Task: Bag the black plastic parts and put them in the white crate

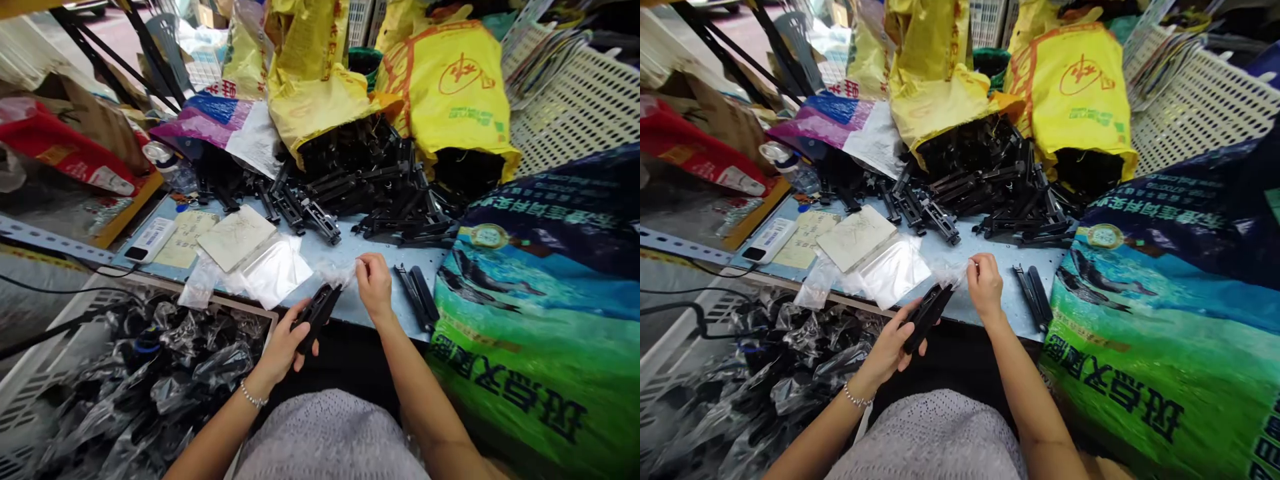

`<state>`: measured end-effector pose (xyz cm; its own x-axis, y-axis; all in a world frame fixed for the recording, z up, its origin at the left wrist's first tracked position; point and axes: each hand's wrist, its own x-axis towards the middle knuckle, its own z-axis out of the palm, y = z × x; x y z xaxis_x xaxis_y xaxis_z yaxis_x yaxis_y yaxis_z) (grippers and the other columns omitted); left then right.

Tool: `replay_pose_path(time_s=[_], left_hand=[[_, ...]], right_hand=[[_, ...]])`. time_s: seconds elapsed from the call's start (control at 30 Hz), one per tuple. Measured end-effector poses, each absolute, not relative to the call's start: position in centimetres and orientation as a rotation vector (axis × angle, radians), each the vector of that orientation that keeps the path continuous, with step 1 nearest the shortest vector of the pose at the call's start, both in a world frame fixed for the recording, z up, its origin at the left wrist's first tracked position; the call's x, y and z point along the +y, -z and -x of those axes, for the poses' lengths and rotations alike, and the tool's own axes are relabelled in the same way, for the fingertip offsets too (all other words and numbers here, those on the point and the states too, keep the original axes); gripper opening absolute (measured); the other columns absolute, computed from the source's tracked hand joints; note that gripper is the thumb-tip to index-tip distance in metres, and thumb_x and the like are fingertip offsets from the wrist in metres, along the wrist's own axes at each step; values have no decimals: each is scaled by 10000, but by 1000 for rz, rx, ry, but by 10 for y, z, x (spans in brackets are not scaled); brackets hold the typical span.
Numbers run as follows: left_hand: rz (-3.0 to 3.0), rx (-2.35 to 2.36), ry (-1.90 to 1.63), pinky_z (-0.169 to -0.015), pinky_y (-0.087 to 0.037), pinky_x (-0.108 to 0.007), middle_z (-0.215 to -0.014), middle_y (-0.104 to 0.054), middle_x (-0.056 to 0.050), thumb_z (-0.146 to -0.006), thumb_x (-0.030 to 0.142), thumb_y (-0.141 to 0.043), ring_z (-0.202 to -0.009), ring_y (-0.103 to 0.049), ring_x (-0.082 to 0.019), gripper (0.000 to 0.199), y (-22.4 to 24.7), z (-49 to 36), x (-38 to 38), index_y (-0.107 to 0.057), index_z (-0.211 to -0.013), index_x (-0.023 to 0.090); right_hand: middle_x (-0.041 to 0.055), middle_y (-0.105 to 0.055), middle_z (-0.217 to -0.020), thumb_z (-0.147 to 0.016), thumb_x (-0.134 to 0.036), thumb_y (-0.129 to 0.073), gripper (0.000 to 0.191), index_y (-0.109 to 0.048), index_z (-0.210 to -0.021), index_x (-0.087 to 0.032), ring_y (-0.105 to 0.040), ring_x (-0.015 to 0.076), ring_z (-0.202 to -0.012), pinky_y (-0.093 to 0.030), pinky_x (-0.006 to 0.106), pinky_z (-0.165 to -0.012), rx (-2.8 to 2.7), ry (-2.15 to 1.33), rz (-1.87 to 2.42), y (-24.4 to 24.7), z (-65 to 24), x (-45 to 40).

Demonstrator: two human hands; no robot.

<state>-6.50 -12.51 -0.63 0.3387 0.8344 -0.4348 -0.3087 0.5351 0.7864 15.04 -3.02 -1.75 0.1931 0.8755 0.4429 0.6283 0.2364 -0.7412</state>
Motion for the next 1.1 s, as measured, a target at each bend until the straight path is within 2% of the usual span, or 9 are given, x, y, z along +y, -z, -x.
replay_pose_path(time_s=[0.13,0.3,0.43,0.6,0.77,0.83,0.93,1.0,1.1], left_hand=[[-622,933,-813,-267,-274,-102,-1108,-679,-176,-806,485,-674,-559,-638,-105,658,16,63,-120,-456,-1337,162],[-676,1024,-779,-283,-296,-100,-889,-701,-103,-784,457,-706,-554,-618,-112,626,25,63,-122,-474,-1275,146],[-712,855,-680,-285,-266,-99,-661,-658,-48,-793,498,-681,-487,-578,-114,640,27,65,-126,-471,-1277,136],[-748,812,-669,-297,-271,-90,-670,-672,-49,-793,492,-689,-400,-466,-53,649,32,71,-124,-455,-1284,136],[-762,715,-687,-312,-316,-95,-689,-676,-55,-769,503,-715,-434,-489,-64,681,37,80,-125,-451,-1278,136],[-761,697,-722,-319,-334,-96,-707,-677,-59,-770,494,-719,-473,-524,-80,673,37,83,-125,-449,-1276,142],[-780,685,-758,-332,-359,-99,-739,-679,-65,-776,468,-725,-513,-555,-94,659,39,84,-123,-444,-1281,153],[-795,677,-761,-336,-368,-100,-747,-678,-67,-778,458,-728,-528,-567,-100,652,40,85,-122,-442,-1281,158],[-819,675,-745,-344,-378,-101,-751,-675,-65,-782,458,-723,-525,-559,-93,647,41,84,-122,-441,-1283,162]], right_hand=[[51,-635,-861,-884,-296,-495,160,-618,-872,-195,-583,201,-800,-462,345,-738,-1299,-606,1585,32,-155,-22],[-2,-605,-770,-894,-367,-474,209,-590,-921,-196,-541,144,-629,-437,280,-604,-917,-871,1444,31,-152,-21],[-2,-570,-789,-887,-340,-460,161,-538,-842,-207,-517,145,-686,-412,277,-637,-911,-740,1461,29,-158,-6],[-4,-606,-786,-779,-242,-489,113,-528,-882,-215,-500,144,-655,-379,264,-595,-856,-973,1361,33,-167,7],[39,-625,-825,-739,-185,-514,115,-558,-633,-200,-551,175,-777,-409,290,-665,-1156,-1322,1056,23,-176,-14],[66,-632,-928,-812,-288,-529,169,-648,-732,-197,-573,208,-879,-443,331,-756,-1277,-1465,899,14,-180,-27],[94,-590,-1172,-811,-506,-617,429,-645,-1126,-217,-552,269,-1084,-446,390,-909,-1472,-1606,758,0,-183,-44],[93,-551,-1252,-758,-515,-711,605,-555,-1275,-243,-527,278,-1151,-444,389,-946,-1593,-1593,781,-5,-183,-54],[86,-560,-1238,-786,-432,-727,573,-529,-1293,-253,-549,253,-1127,-459,373,-947,-1647,-1495,880,-7,-181,-62]])
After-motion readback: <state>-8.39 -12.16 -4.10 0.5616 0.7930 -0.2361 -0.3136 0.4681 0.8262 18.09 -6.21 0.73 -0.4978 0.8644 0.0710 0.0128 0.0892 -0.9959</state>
